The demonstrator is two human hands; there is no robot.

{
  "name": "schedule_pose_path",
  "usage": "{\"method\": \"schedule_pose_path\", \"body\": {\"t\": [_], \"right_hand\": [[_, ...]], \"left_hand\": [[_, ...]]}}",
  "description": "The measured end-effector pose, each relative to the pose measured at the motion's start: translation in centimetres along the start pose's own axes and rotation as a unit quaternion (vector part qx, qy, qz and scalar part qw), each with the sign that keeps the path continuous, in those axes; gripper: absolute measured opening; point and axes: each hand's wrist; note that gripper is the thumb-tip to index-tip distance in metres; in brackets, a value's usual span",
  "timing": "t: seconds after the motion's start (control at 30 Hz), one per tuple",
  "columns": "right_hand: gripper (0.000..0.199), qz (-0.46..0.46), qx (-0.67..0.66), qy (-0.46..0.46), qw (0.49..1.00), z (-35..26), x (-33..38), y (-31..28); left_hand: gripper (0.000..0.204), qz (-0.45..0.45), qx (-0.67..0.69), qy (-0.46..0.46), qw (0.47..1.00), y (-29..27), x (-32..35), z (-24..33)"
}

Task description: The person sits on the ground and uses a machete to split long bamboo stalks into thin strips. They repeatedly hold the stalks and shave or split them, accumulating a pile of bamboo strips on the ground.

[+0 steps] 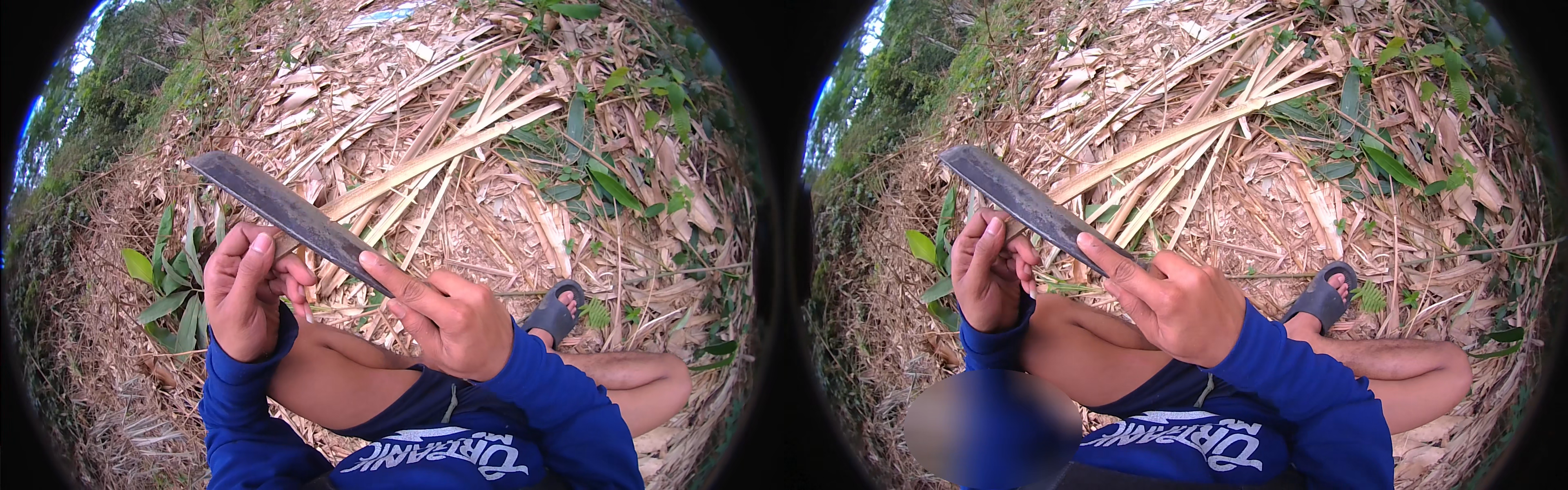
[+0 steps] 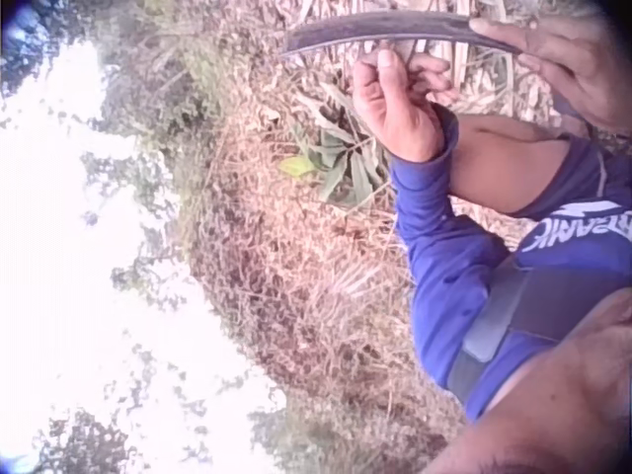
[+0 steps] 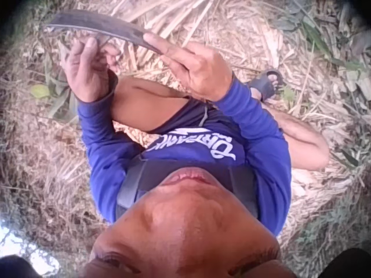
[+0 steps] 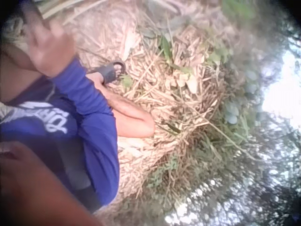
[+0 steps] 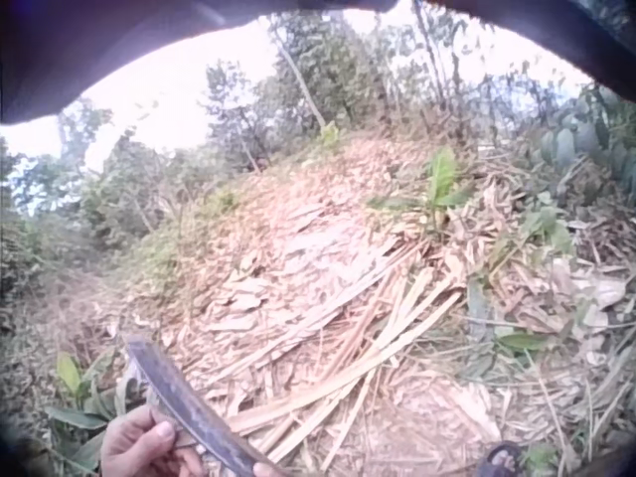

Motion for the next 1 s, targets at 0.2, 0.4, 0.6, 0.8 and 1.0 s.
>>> {"method": "schedule_pose_path", "body": {"t": [0.2,0.4,0.6,0.8,1.0], "right_hand": [[0.054,-0.002,-0.009,0.018,1.000,1.4,0.3,-1.2],[0.053,-0.014,0.000,-0.005,1.000,0.0,0.1,-1.3],[0.049,0.049,0.044,0.017,0.998,5.4,1.1,-2.2],[0.045,0.015,0.045,0.005,0.999,2.4,0.1,-3.1],[0.046,0.067,0.021,0.021,0.997,3.7,0.0,-2.9]], "left_hand": [[0.023,-0.011,-0.009,0.003,1.000,0.4,0.5,0.2],[0.022,-0.010,-0.013,0.025,1.000,0.6,0.5,0.1],[0.019,-0.027,-0.019,-0.001,0.999,1.2,0.4,0.1],[0.018,-0.015,-0.010,0.009,1.000,0.8,0.7,0.2],[0.018,-0.015,0.002,-0.012,1.000,0.6,0.2,0.5]]}}
Point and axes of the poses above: each hand's wrist, its own x-axis away from the middle knuckle, its own y-axis out of the palm, z = x × y, and after that the axes turned 7 degrees about z, right-handed
